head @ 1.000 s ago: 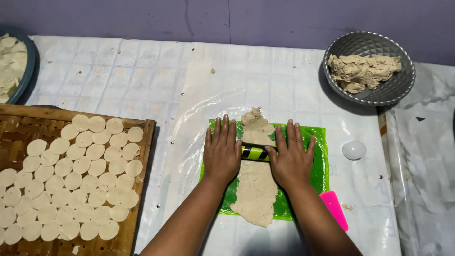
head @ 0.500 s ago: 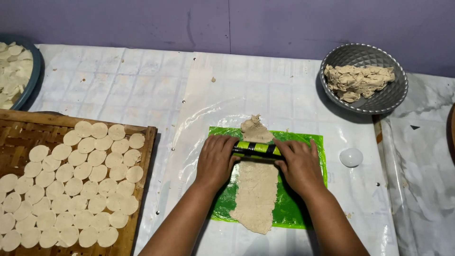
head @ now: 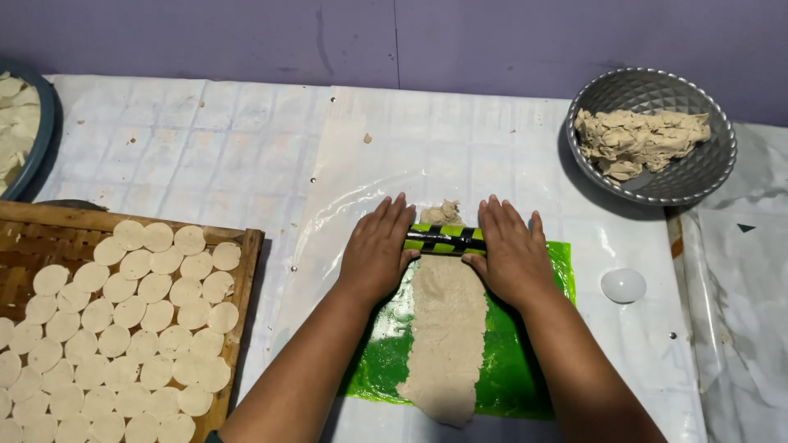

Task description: Preparing and arranging small pastry dough circles on a tray.

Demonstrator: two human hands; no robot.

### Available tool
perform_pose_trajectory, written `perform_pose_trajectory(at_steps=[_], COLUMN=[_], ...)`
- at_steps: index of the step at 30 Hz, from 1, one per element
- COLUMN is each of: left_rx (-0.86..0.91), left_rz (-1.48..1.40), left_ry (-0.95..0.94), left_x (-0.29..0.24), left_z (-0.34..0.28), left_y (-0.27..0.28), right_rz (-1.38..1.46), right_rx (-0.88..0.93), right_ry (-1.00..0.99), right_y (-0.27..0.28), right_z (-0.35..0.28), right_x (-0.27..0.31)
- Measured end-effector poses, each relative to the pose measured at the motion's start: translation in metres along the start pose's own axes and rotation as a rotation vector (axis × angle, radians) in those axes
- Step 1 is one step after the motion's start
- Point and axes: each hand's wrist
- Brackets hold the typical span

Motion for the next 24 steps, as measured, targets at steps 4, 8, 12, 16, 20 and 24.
perform_pose_trajectory(at_steps=[4,8,12,16,20,24], left_rx=[-0.064,-0.117,-0.019,0.025,-0.01,-0.144], left_rz=[0.02,0.053,0.029,0.063,0.047,0.053], left_ry=[-0.04,-0.061,0.06,0.141,0.164,0.098], left_x=[-0.002,0.001,-0.004,-0.005,-0.003,0.0], left_z=[-0.029,-0.036,-0.003,0.038,0.058,0.045], left_y=[-0.012,-0.022,-0.016,-0.019,-0.029,-0.034], right_rz=[-0.005,0.006,0.039,0.075,0.017,-0.026], right_rx=[-0.061,-0.206,-0.125,0.042,0.045,-0.075], right_ry=[-0.001,0.056,-0.026,-0.135,-0.131,-0.12], right_y=[-0.022,-0.037,-0.015,0.006,-0.001,-0.012], right_z=[-0.027,-0.035,-0.001,0.036,0.054,0.045], right_x=[0.009,0.011,0.008,0.005,-0.001,0.002])
Point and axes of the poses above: each hand's wrist, its own z-axis towards the middle knuckle, its own y-axis out of the back of the hand, x = y × z, and after that the axes turned 8 degrees about y, right-handed
